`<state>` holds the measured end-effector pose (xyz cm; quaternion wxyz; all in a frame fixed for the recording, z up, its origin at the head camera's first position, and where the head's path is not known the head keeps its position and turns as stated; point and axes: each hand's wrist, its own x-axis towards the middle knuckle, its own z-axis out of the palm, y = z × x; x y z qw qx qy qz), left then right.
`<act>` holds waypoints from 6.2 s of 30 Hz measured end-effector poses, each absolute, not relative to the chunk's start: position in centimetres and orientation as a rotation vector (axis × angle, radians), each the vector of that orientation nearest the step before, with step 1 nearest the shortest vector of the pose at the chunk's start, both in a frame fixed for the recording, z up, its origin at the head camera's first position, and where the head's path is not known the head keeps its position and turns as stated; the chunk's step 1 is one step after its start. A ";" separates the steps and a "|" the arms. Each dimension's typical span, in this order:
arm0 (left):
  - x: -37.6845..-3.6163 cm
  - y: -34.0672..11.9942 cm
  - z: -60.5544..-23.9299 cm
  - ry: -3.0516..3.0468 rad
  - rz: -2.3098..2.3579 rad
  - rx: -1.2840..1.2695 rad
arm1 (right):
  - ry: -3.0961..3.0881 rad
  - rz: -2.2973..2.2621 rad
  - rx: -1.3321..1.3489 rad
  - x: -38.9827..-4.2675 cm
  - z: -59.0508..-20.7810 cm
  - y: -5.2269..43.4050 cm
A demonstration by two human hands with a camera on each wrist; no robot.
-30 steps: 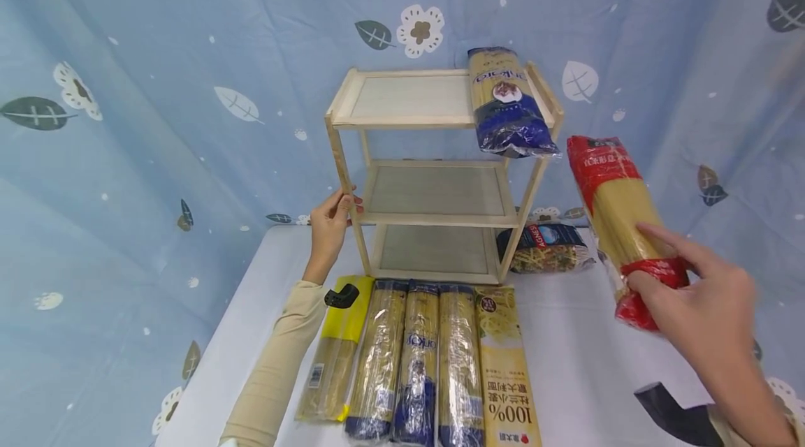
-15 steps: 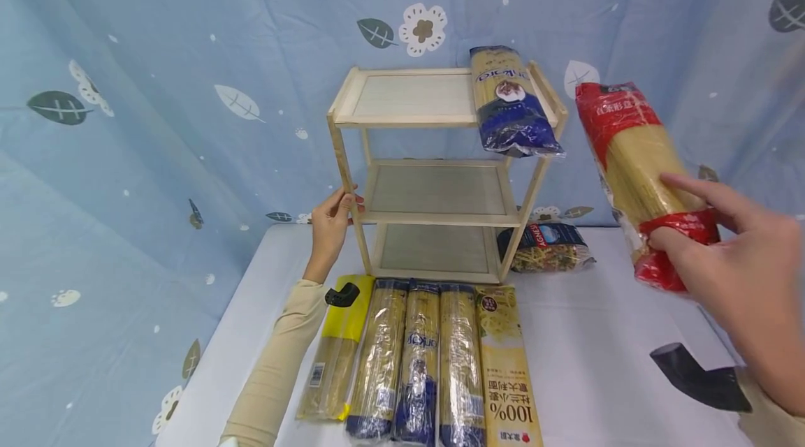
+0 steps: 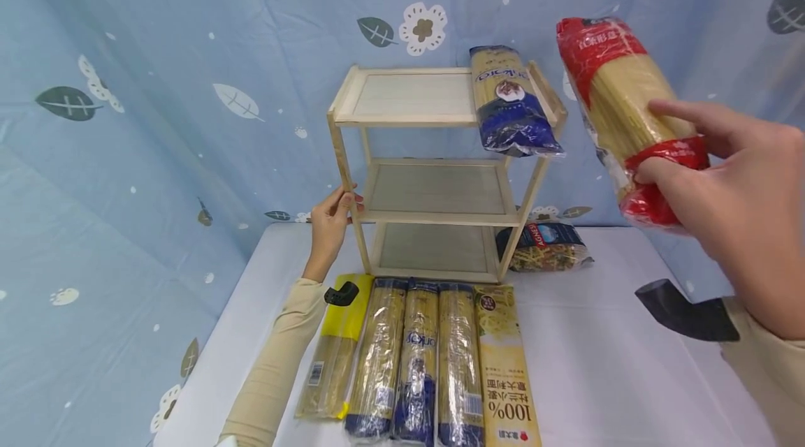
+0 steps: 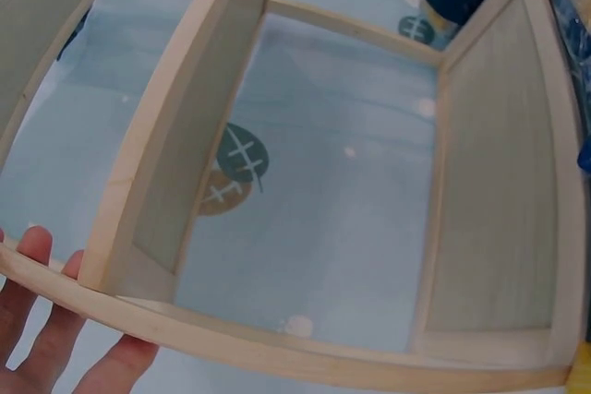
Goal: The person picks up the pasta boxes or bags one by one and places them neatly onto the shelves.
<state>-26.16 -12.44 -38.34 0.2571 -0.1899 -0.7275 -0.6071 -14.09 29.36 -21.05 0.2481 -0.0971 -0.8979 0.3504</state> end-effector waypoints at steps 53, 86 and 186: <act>-26.1 -12.0 -38.1 -1.983 -1.610 -0.541 | -2.634 0.707 0.080 -24.3 -14.6 11.3; -26.3 -11.0 -37.9 -1.977 -1.641 -0.514 | -2.760 0.367 0.412 -18.5 -15.2 10.9; -25.7 -11.5 -38.2 -1.932 -1.679 -0.541 | -3.095 1.338 -0.326 -3.8 -54.6 20.9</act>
